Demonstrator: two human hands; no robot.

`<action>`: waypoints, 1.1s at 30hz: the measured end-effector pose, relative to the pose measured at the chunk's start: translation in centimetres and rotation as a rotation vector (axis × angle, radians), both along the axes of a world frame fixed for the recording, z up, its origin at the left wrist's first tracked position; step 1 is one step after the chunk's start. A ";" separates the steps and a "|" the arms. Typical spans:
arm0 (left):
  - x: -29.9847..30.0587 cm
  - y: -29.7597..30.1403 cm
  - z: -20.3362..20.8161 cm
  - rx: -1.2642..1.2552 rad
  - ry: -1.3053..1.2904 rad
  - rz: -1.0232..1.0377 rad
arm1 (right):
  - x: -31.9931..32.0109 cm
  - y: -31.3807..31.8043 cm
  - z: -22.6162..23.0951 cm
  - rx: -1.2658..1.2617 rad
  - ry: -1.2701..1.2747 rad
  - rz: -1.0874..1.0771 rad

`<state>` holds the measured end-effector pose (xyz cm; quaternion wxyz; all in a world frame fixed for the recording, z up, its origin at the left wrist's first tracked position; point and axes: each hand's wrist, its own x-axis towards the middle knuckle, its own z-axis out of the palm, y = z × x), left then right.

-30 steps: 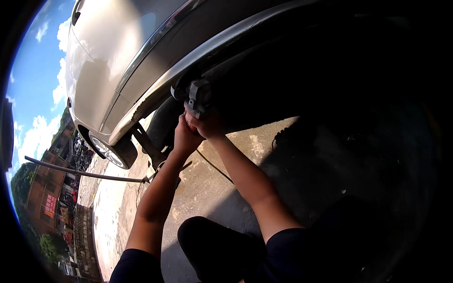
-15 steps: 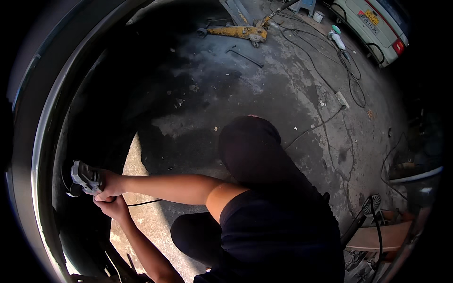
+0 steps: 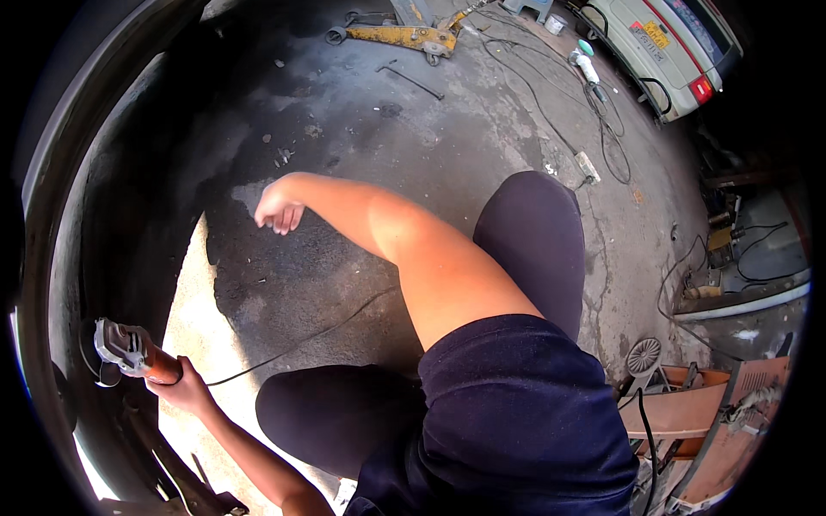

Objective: The person uses an angle grinder to smooth the lower edge of a car's rear bumper. They work along the bumper's length, moving the tool back and forth to grind the surface.

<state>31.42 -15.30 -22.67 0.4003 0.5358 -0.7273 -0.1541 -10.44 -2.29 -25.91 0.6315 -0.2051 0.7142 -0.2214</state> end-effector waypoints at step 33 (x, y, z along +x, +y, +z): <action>-4.8 11.3 -4.5 0.380 0.143 -0.263 | -17.7 32.2 -12.6 0.384 1.114 -0.754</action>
